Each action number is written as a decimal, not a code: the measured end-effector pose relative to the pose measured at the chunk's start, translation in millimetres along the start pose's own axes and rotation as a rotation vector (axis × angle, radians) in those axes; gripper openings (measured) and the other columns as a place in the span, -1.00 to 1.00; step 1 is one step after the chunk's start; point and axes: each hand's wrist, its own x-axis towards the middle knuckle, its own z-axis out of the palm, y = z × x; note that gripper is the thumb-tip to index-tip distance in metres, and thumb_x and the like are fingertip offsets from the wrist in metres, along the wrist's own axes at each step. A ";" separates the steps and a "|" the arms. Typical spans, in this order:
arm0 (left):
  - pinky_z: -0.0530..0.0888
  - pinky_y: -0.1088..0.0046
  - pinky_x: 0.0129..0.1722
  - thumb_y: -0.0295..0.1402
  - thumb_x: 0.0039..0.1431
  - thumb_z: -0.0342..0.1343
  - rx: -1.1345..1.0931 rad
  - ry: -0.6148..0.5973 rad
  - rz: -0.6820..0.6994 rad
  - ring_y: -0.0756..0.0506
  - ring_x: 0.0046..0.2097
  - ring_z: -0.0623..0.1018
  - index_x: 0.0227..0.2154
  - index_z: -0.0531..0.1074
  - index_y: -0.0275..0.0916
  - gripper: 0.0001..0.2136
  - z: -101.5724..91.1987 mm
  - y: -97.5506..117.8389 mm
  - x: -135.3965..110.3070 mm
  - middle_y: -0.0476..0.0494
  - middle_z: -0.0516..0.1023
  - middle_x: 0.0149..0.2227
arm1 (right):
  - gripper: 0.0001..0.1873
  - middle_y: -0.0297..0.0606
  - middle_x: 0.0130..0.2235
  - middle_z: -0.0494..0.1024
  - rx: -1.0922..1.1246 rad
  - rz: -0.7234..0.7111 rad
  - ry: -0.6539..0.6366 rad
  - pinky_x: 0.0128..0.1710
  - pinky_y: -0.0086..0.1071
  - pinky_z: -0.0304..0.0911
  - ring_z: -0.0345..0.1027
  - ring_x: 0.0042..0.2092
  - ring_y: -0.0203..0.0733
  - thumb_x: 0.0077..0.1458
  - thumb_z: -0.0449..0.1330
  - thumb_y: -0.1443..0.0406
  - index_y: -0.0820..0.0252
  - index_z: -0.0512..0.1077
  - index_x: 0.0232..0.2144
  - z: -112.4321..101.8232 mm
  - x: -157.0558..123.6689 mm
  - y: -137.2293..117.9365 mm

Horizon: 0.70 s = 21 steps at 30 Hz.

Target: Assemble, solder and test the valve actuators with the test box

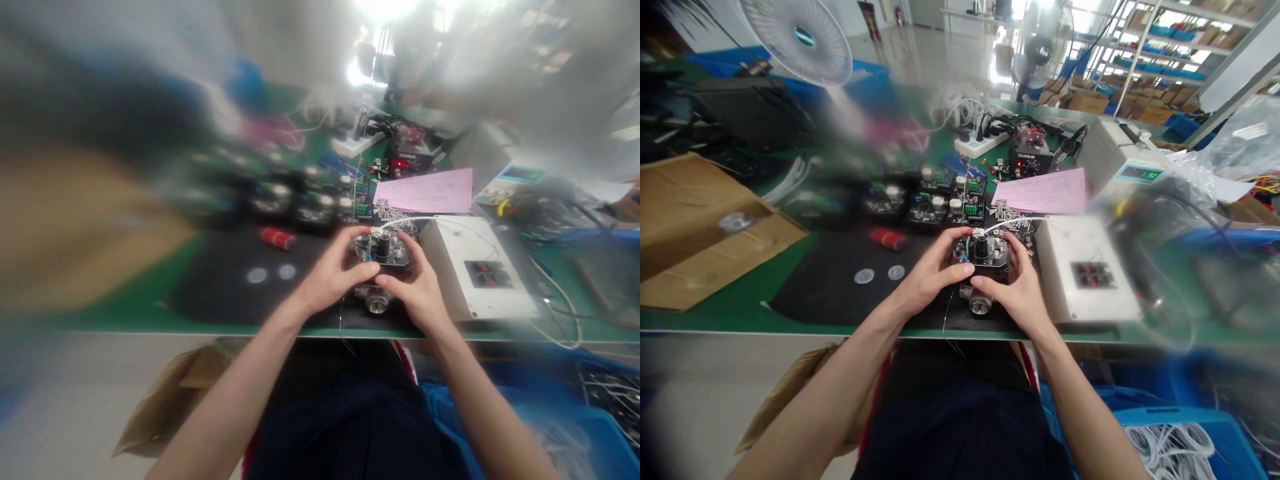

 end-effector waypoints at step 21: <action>0.52 0.37 0.01 -0.13 0.29 0.18 0.733 -0.591 0.162 -0.14 0.03 0.63 -0.03 0.64 -0.16 -0.69 -32.7 50.8 108.2 -0.15 0.64 0.08 | -0.28 -0.19 0.10 0.68 0.309 0.149 0.211 0.16 -0.13 0.52 0.61 0.08 -0.03 -0.08 0.60 0.17 0.08 0.53 0.14 -1.9 11.0 20.0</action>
